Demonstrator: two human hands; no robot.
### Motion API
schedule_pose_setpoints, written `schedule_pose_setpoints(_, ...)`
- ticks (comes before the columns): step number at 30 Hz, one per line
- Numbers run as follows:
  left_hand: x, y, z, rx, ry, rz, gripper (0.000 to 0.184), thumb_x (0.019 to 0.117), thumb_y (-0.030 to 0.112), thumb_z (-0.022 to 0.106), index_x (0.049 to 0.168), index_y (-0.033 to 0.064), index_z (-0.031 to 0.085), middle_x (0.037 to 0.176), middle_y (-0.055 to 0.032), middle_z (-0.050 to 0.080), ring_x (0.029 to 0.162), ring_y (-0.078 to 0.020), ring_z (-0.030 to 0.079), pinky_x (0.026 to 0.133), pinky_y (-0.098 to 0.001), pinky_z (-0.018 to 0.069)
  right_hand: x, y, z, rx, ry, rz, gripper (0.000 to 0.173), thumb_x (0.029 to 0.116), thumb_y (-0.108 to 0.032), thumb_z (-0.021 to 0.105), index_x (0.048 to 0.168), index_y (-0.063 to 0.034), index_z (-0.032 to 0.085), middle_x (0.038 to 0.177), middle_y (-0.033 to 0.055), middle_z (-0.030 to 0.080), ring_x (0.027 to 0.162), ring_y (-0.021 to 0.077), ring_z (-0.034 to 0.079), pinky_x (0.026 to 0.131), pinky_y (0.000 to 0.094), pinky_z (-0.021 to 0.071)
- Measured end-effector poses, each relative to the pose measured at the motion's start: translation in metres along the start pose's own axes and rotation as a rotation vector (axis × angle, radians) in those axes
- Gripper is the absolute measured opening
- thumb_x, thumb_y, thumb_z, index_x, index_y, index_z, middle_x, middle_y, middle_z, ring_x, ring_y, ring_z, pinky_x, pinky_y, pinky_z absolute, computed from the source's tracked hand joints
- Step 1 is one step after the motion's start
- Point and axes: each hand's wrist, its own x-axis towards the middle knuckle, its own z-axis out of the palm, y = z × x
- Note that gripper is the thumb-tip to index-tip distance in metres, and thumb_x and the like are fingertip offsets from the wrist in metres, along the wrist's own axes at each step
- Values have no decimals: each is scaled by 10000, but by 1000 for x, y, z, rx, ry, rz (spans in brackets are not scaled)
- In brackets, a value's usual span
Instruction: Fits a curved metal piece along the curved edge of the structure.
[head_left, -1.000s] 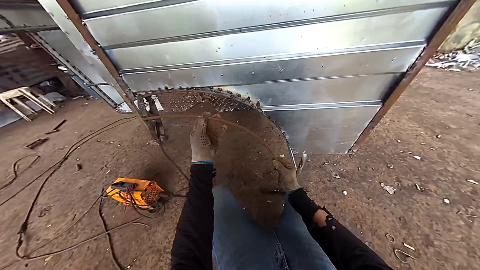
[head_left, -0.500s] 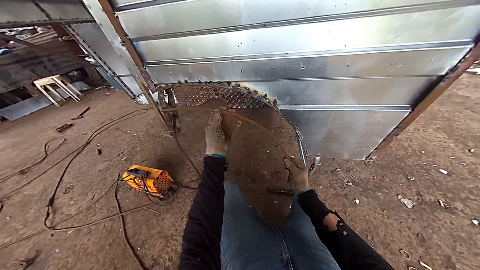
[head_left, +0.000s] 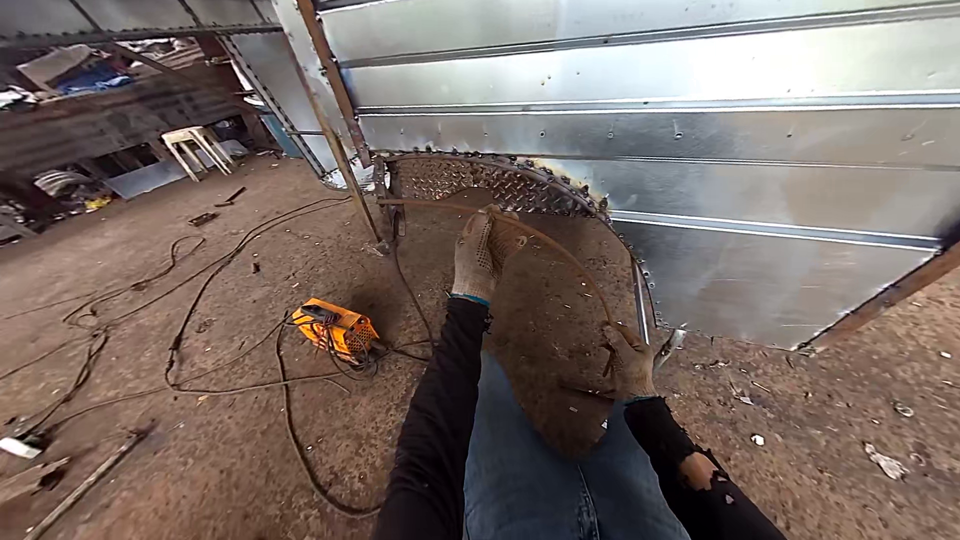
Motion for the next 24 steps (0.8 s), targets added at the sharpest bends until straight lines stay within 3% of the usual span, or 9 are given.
schedule_pose_setpoints(8,-5,2,3,32,-13,6,345,1098,348,436,1304,130,607,1147,-117,709,961,-222,718,795,-387,620,-1,-4,-1,33,-3,-3,229,974,-161,648,1115,0,732,907,43,721,758,99,651,701,262,565)
schedule_pose_setpoints(13,-7,3,3,55,-7,11,349,1093,359,448,1310,137,606,1145,-121,710,955,-228,721,791,-396,623,-2,-3,-1,19,-8,-8,233,972,-167,652,1110,3,732,897,41,723,764,96,654,716,263,565)
schedule_pose_setpoints(16,-19,8,3,147,49,27,376,1072,440,487,1326,197,619,1111,-87,721,884,-193,718,743,-370,619,-6,-1,-1,-2,-37,-13,222,939,-182,674,1058,-7,741,853,26,713,724,84,638,685,259,555)
schedule_pose_setpoints(19,-24,14,7,131,137,86,332,1080,350,491,1274,119,630,984,-104,723,777,-194,704,677,-368,616,-16,0,2,-114,-152,5,190,895,-162,699,994,-9,750,806,17,704,677,71,624,647,272,554)
schedule_pose_setpoints(22,-46,24,11,216,203,161,276,1078,218,492,1192,10,633,840,-94,691,699,-165,663,655,-338,592,-41,-37,27,-330,-410,72,218,934,-77,648,1065,90,698,913,82,734,810,90,697,770,279,607)
schedule_pose_setpoints(23,-54,33,10,240,194,196,258,1068,160,490,1160,-34,632,817,-98,689,692,-164,664,653,-333,594,-54,-69,52,-482,-496,217,237,973,-62,619,1132,105,673,994,120,740,892,127,720,847,299,616)
schedule_pose_setpoints(24,-60,43,8,259,172,227,249,1058,118,479,1145,-58,631,807,-90,687,687,-150,663,648,-320,593,-66,-114,86,-635,-588,441,314,1006,-39,553,1260,131,622,1171,181,708,1055,189,672,1002,356,520)
